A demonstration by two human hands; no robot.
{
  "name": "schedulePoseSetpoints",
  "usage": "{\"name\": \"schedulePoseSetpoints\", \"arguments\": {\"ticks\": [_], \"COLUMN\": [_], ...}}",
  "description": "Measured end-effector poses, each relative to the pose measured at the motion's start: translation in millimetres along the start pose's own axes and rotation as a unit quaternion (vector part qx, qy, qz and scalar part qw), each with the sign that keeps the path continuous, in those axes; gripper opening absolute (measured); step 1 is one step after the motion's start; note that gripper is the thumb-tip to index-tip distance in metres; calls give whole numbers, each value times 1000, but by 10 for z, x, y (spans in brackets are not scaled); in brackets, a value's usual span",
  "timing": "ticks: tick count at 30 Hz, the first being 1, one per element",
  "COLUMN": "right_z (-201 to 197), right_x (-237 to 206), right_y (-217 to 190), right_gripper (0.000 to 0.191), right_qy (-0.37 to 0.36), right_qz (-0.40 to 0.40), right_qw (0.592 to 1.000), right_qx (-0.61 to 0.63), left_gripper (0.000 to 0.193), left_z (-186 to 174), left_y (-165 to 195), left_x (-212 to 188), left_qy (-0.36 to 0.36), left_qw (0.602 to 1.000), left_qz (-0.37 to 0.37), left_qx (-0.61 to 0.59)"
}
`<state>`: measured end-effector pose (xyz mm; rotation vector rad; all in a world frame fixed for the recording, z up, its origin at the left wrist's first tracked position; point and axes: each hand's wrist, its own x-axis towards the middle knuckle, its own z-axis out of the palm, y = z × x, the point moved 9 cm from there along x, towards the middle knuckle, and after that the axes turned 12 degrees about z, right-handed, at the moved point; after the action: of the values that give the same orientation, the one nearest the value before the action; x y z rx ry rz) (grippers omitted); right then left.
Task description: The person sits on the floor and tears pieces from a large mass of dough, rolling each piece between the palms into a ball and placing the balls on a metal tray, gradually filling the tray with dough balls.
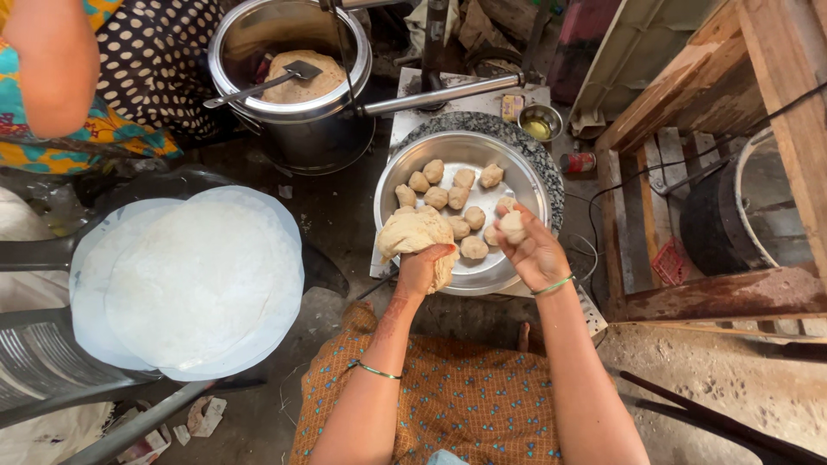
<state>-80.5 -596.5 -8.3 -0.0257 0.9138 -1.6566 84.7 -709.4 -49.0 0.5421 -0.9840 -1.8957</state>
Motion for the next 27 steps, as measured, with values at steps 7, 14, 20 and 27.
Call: {"name": "schedulePoseSetpoints", "arguments": {"ticks": [7, 14, 20, 27], "right_z": [-535, -459, 286, 1095], "right_x": [297, 184, -885, -2084], "right_y": [154, -92, -740, -726], "right_gripper": [19, 54, 60, 46], "right_qy": [15, -28, 92, 202], "right_qz": [38, -12, -398, -755], "right_qw": [983, 991, 891, 516], "right_qx": [180, 128, -198, -351], "left_gripper": [22, 30, 25, 27], "left_z": [62, 252, 202, 30], "left_y": [-52, 301, 226, -275], "left_x": [-31, -49, -23, -35], "left_qy": [-11, -39, -34, 10], "left_qw": [998, 997, 997, 981], "left_qz": [-49, 47, 19, -147], "left_qx": [47, 44, 71, 130]}}
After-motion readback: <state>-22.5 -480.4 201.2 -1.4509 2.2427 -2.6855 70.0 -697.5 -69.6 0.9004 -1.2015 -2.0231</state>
